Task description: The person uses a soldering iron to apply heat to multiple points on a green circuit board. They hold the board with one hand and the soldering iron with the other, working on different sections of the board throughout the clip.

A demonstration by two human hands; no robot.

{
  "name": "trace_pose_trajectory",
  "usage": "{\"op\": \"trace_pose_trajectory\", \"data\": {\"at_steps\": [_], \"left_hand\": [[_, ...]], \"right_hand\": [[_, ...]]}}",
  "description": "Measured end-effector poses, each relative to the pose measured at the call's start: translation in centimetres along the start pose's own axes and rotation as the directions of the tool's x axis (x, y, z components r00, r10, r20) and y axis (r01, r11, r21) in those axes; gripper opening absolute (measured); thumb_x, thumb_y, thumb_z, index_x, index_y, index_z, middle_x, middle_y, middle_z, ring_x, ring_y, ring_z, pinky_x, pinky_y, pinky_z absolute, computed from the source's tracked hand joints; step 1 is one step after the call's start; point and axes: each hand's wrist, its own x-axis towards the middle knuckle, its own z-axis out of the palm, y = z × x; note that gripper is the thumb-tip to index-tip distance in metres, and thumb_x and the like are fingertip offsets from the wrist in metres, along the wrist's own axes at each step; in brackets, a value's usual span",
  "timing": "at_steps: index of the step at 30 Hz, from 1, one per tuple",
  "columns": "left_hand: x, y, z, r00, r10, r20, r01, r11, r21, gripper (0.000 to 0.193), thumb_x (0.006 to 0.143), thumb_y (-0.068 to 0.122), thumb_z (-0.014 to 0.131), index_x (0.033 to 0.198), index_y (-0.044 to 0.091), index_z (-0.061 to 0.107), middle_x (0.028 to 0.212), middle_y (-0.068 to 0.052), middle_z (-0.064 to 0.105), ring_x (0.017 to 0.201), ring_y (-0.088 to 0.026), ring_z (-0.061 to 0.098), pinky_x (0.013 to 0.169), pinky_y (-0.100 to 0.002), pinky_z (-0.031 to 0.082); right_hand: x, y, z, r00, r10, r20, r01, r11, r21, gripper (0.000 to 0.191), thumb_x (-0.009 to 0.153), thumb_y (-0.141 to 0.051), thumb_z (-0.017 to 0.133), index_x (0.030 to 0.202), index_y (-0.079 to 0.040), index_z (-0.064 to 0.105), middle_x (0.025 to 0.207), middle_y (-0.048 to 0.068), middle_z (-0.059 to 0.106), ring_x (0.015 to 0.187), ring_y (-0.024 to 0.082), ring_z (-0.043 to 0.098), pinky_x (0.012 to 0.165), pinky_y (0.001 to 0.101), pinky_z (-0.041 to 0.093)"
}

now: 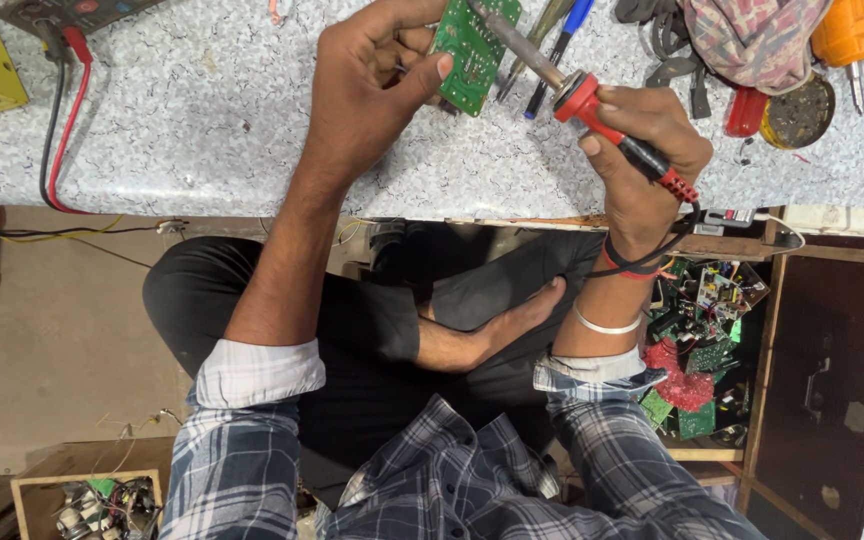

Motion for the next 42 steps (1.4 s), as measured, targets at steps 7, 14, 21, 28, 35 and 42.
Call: {"op": "trace_pose_trajectory", "data": {"at_steps": [7,14,21,28,35,42], "left_hand": [[0.0,-0.1,-0.1,1.0,0.011,-0.017,-0.009,0.995,0.099,0.026,0.109,0.002,0.071,0.133,-0.004,0.063,0.103,-0.015,0.077,0.089,-0.016,0.078,0.074,-0.027,0.069],[0.1,0.4,-0.1,1.0,0.006,-0.015,-0.004,0.995,0.103,0.025,0.109,-0.003,0.067,0.134,-0.004,0.062,0.106,-0.015,0.077,0.094,-0.017,0.079,0.076,-0.028,0.07],[0.2,0.7,1.1,0.999,-0.006,-0.041,0.011,0.992,0.122,0.022,0.108,-0.006,0.066,0.129,-0.002,0.066,0.105,-0.011,0.073,0.095,-0.014,0.074,0.082,-0.027,0.067],[0.3,2.2,1.3,0.987,0.065,-0.15,0.014,0.88,0.474,0.013,0.104,0.002,0.074,0.116,0.003,0.076,0.1,-0.009,0.072,0.079,-0.012,0.064,0.064,-0.024,0.046],[0.4,2.7,3.2,0.983,0.18,0.033,-0.147,0.672,0.726,0.02,0.099,0.001,0.083,0.117,0.005,0.074,0.1,-0.008,0.07,0.093,-0.023,0.066,0.082,-0.035,0.051],[0.7,3.1,4.2,0.994,0.098,0.057,-0.105,0.612,0.784,0.029,0.09,0.0,0.088,0.116,0.007,0.075,0.093,-0.007,0.065,0.088,-0.024,0.061,0.08,-0.036,0.049]], "right_hand": [[-0.1,0.1,-0.1,1.0,0.008,0.023,-0.008,1.0,-0.012,0.025,0.095,-0.011,0.09,0.115,-0.003,0.077,0.124,0.015,0.071,0.111,0.02,0.069,0.097,0.029,0.054],[-0.1,0.0,0.0,1.0,-0.002,0.017,0.002,1.0,-0.024,0.026,0.096,-0.011,0.09,0.117,-0.002,0.076,0.119,0.016,0.071,0.107,0.02,0.07,0.095,0.0284,0.055],[0.0,-0.1,-0.1,0.991,0.104,-0.087,-0.089,0.983,0.158,0.037,0.099,-0.025,0.084,0.116,0.006,0.072,0.107,0.013,0.068,0.08,0.02,0.072,0.071,0.028,0.059],[-1.4,-1.6,-4.8,0.926,-0.055,-0.374,0.012,0.993,-0.116,0.031,0.104,-0.022,0.081,0.113,0.006,0.07,0.103,0.013,0.069,0.079,0.019,0.069,0.071,0.0287,0.055],[-4.3,-4.3,-14.5,0.716,-0.141,-0.684,-0.165,0.918,-0.362,0.015,0.107,-0.008,0.075,0.11,0.006,0.071,0.102,0.01,0.068,0.082,0.017,0.068,0.075,0.0299,0.059],[-4.7,-2.3,-16.5,0.765,-0.096,-0.637,-0.232,0.882,-0.411,0.01,0.105,-0.002,0.075,0.111,0.006,0.075,0.097,0.009,0.073,0.083,0.015,0.071,0.075,0.0266,0.056]]}}
